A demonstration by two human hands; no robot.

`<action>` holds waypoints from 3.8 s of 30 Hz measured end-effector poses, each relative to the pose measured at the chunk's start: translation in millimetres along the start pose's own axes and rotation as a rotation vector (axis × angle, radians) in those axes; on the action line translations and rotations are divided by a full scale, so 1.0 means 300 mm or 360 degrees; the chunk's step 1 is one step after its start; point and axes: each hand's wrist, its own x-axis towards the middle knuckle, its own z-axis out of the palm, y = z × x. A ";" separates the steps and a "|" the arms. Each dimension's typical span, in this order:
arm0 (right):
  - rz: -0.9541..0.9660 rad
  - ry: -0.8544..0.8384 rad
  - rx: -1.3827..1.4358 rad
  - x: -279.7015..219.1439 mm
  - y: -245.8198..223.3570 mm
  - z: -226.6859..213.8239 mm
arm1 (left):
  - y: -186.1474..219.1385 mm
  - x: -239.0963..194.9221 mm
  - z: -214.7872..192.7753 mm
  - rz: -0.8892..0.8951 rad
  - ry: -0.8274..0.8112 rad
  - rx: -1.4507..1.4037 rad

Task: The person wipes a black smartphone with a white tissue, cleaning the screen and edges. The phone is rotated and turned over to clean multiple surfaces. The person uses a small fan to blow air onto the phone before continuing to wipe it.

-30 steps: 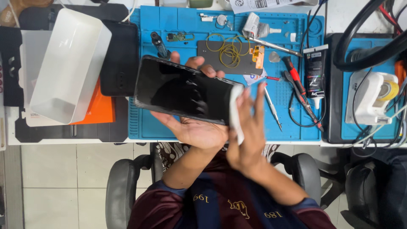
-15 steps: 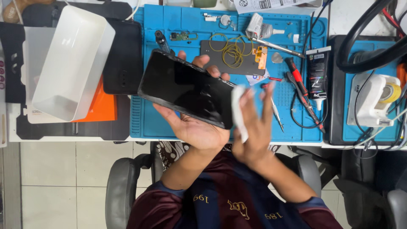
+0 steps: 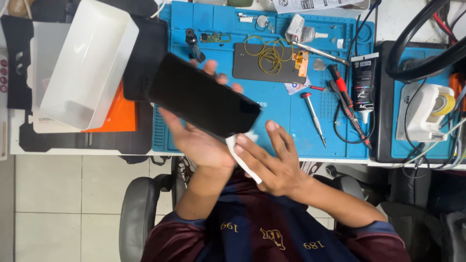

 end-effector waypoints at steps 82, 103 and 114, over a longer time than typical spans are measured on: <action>0.0505 0.0013 -0.0153 -0.094 0.127 -0.107 | -0.254 0.122 0.045 -0.0259 0.0031 -0.0190; 0.0032 0.0080 -0.0115 -0.134 0.178 -0.127 | -0.262 0.079 0.068 -0.0213 0.0050 -0.0134; 0.0069 0.0124 -0.0283 -0.126 0.214 -0.142 | -0.265 0.071 0.056 -0.0219 0.0093 -0.0039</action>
